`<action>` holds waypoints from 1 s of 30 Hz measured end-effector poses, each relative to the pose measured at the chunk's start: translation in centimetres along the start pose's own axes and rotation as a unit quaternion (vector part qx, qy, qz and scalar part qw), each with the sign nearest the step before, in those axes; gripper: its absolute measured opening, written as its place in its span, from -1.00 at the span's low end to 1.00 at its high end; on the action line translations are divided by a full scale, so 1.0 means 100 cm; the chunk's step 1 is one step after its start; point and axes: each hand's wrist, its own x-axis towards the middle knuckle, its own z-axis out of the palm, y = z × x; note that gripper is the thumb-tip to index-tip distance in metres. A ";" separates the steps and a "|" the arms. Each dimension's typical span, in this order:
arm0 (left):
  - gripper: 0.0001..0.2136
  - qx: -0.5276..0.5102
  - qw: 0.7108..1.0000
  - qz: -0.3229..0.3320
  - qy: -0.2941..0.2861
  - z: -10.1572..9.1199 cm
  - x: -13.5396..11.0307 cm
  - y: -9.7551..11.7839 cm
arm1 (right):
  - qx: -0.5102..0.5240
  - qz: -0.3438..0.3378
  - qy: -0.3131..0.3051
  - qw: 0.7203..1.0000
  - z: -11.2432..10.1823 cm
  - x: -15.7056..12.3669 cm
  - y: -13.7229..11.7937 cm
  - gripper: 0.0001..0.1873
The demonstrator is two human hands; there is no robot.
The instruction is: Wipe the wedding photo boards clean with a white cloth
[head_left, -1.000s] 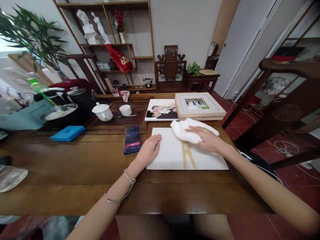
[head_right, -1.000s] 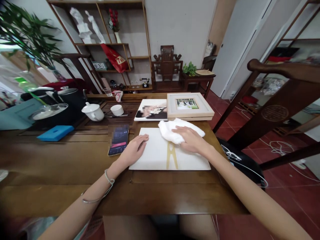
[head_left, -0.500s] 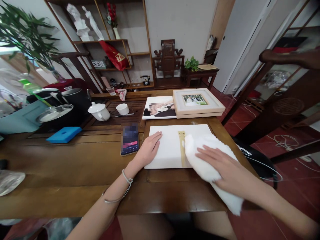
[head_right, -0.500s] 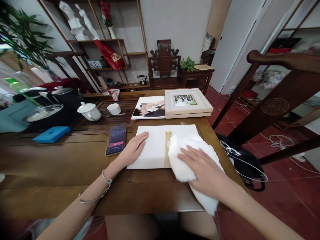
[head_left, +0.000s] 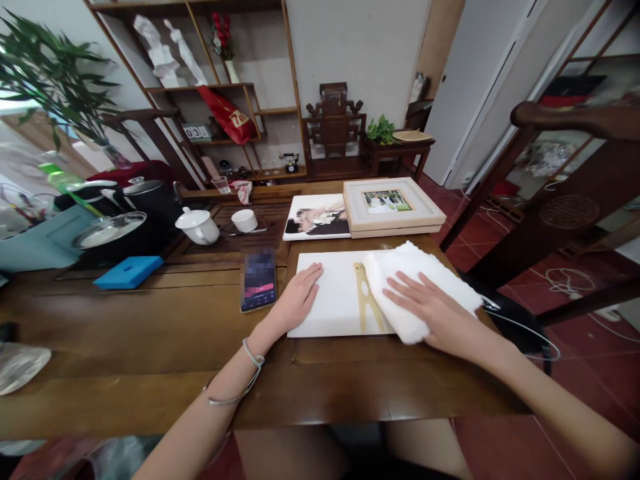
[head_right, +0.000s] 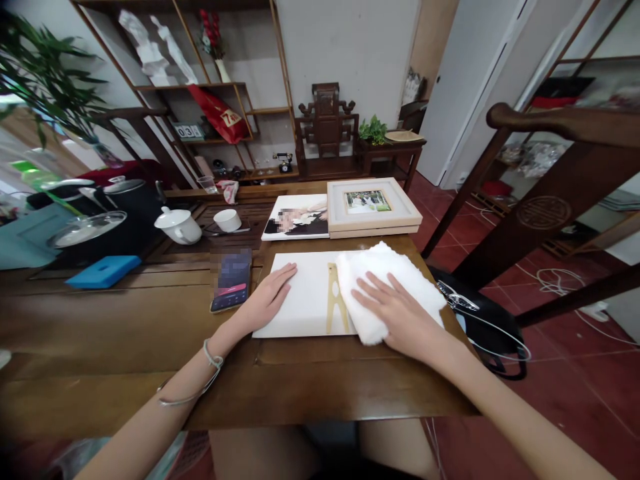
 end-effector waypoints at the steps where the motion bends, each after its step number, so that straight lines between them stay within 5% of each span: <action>1: -0.60 -0.001 1.000 0.001 0.001 0.000 0.000 0.000 | 0.007 -0.006 -0.006 1.000 -0.002 -0.012 -0.006 0.06; 6: -0.60 -0.004 1.000 0.004 0.004 0.001 0.000 0.000 | 0.035 0.006 -0.039 0.999 -0.015 -0.041 0.008 -0.01; 12: -0.60 0.002 1.000 -0.002 -0.001 -0.001 0.001 0.001 | -0.068 0.101 0.045 0.992 0.004 0.011 0.048 -0.10; 16: -0.60 0.006 1.000 -0.004 -0.005 -0.001 0.001 0.002 | -0.088 0.088 0.073 0.990 0.014 0.030 0.024 -0.10; 23: -0.60 0.008 1.000 -0.010 -0.010 -0.001 0.002 0.003 | -0.053 0.027 0.046 0.997 0.006 -0.014 -0.045 -0.07; 30: -0.60 0.012 1.000 -0.008 -0.011 -0.001 0.002 0.003 | 0.032 0.006 0.000 0.999 0.001 -0.003 -0.006 0.01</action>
